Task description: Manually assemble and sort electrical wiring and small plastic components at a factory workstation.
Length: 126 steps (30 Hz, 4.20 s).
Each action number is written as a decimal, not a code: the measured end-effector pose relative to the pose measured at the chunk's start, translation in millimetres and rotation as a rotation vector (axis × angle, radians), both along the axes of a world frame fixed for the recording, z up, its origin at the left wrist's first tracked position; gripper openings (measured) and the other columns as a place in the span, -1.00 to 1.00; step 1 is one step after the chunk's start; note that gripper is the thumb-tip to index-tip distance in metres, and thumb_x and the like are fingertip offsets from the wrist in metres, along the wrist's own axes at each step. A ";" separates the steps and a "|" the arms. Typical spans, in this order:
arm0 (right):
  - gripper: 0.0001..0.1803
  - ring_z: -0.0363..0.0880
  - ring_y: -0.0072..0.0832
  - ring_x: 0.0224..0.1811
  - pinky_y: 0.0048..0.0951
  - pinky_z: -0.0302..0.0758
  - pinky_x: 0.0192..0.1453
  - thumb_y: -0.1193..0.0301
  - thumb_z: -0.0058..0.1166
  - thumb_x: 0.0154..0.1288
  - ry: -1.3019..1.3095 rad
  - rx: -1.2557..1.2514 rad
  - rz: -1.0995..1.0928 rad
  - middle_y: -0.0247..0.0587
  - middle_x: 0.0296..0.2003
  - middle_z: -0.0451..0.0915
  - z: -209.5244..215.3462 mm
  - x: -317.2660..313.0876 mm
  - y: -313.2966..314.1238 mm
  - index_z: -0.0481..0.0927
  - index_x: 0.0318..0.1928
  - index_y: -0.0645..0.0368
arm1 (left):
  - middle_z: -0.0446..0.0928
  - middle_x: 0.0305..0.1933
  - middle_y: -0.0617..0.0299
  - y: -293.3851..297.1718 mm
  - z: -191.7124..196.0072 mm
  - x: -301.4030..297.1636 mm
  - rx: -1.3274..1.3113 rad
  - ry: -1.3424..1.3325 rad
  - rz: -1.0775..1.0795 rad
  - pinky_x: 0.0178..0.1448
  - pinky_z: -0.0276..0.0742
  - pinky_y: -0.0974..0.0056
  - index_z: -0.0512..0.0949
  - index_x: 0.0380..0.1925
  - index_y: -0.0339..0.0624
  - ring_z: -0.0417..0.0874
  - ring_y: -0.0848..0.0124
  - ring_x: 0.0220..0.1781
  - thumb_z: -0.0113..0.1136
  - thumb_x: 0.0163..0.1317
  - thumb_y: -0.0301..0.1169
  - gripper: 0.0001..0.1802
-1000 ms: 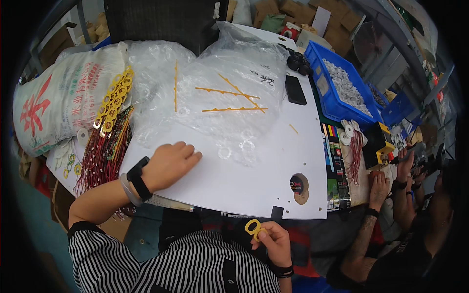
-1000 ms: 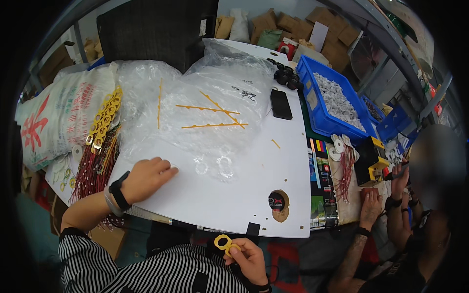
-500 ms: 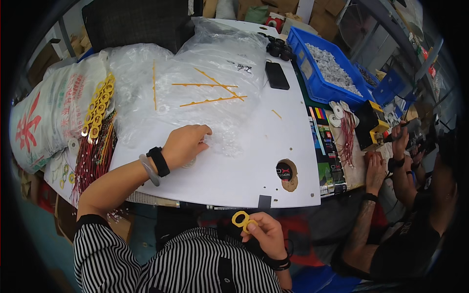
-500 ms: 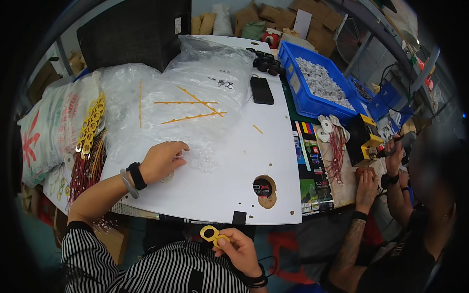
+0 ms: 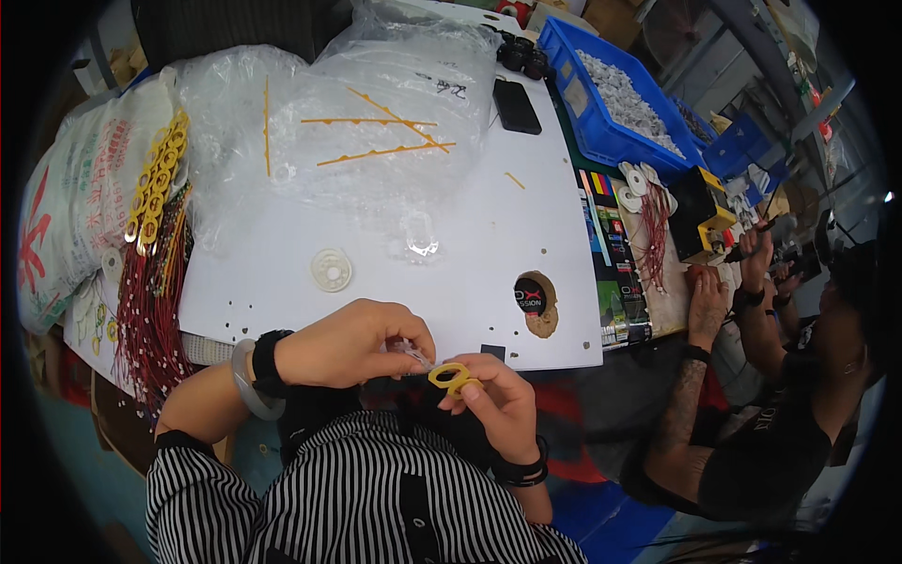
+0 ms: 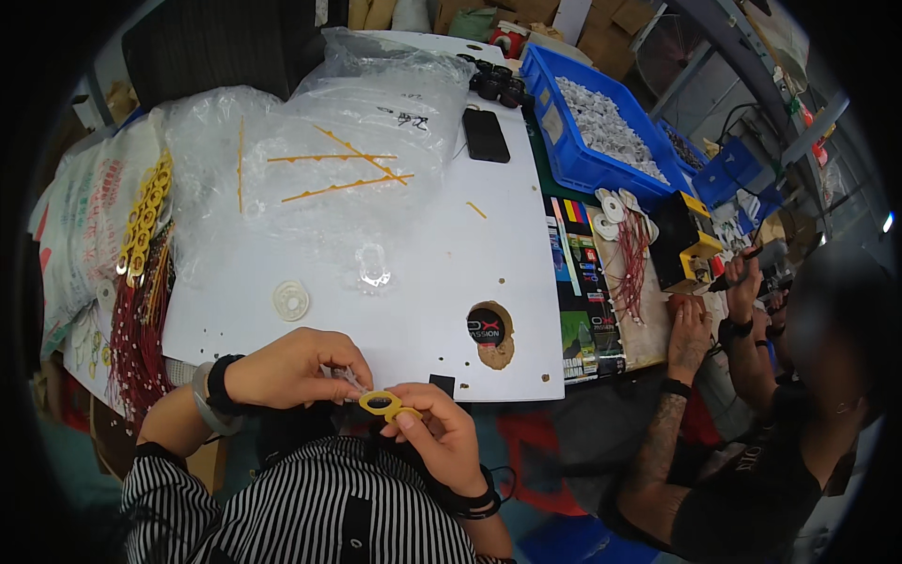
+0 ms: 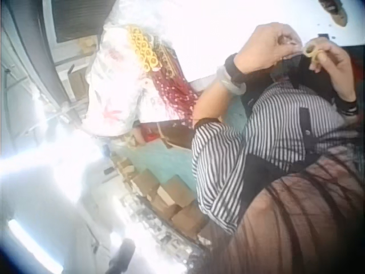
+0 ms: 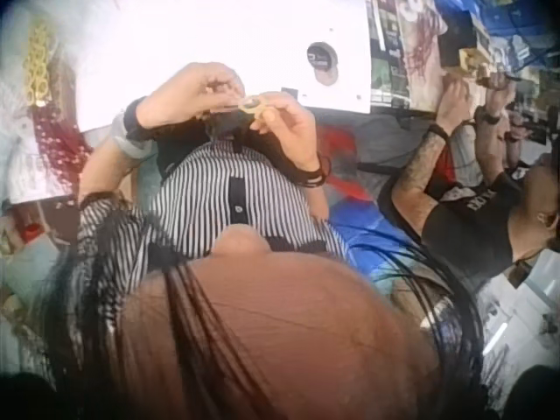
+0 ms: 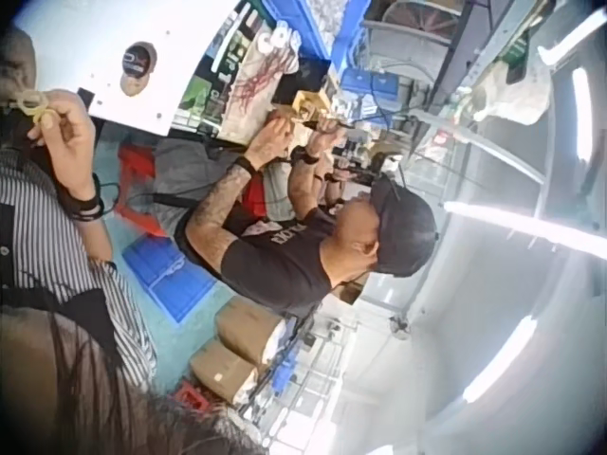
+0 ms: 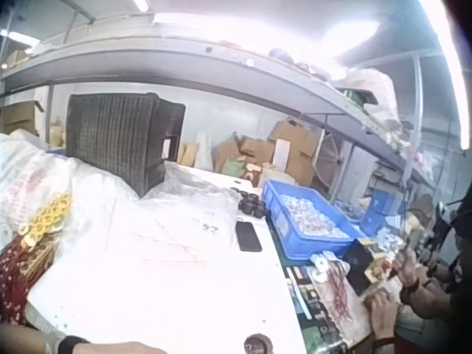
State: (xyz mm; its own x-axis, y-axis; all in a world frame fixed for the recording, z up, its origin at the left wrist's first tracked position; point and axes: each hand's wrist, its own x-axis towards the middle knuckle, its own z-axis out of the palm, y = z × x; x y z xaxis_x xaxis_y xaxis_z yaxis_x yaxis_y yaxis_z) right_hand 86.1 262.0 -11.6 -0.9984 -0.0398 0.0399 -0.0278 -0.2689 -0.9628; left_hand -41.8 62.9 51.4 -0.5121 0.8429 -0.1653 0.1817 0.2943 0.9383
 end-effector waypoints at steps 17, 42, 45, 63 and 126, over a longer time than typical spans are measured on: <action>-0.84 0.52 -0.60 -0.19 -0.61 0.47 -0.16 0.52 0.10 0.28 0.106 0.312 0.106 -0.14 0.00 0.48 7.3 -12.4 -13.7 0.57 -0.14 0.29 | 0.52 -0.29 0.06 -3.0 -20.6 26.1 -0.079 0.226 0.003 -0.20 0.54 0.25 0.26 0.05 -0.25 0.62 0.18 -0.29 0.28 0.12 -0.41 -0.47; -0.80 0.46 -0.76 -0.46 -0.75 0.37 -0.45 0.53 0.06 0.33 -0.089 0.124 -0.050 -0.29 -0.34 0.59 8.3 -1.5 -5.8 0.52 -0.06 0.30 | 0.58 -0.33 0.05 -6.9 -47.4 28.9 0.440 -0.689 0.418 -0.57 0.62 0.48 0.52 -0.06 -0.47 0.62 0.47 -0.46 0.08 0.33 -0.42 -0.69; -0.79 0.43 -0.79 -0.46 -0.75 0.37 -0.46 0.52 0.08 0.32 -0.114 0.117 -0.023 -0.30 -0.33 0.59 6.9 -3.2 -8.2 0.52 -0.07 0.31 | 0.58 -0.33 0.05 -4.7 -44.1 29.1 0.406 -0.693 0.400 -0.57 0.62 0.48 0.52 -0.06 -0.47 0.62 0.47 -0.46 0.07 0.34 -0.38 -0.67; -0.80 0.52 -0.70 -0.40 -0.72 0.44 -0.45 0.56 0.08 0.30 -0.134 0.203 -0.012 -0.24 -0.31 0.59 -1.8 -3.4 -11.5 0.50 -0.08 0.33 | 0.57 -0.25 0.14 -4.8 -41.9 40.3 0.351 -0.583 0.422 -0.57 0.54 0.58 0.57 -0.04 -0.33 0.61 0.57 -0.40 0.17 0.26 -0.46 -0.72; -0.78 0.64 -0.54 -0.26 -0.61 0.58 -0.17 0.58 0.08 0.29 0.095 0.089 -0.019 -0.12 -0.25 0.61 -5.7 -13.5 -33.5 0.52 -0.07 0.39 | 0.52 -0.37 0.15 -37.2 -19.0 30.1 0.065 0.438 0.506 -0.37 0.51 0.36 0.57 -0.12 -0.27 0.57 0.40 -0.41 0.20 0.17 -0.50 -0.75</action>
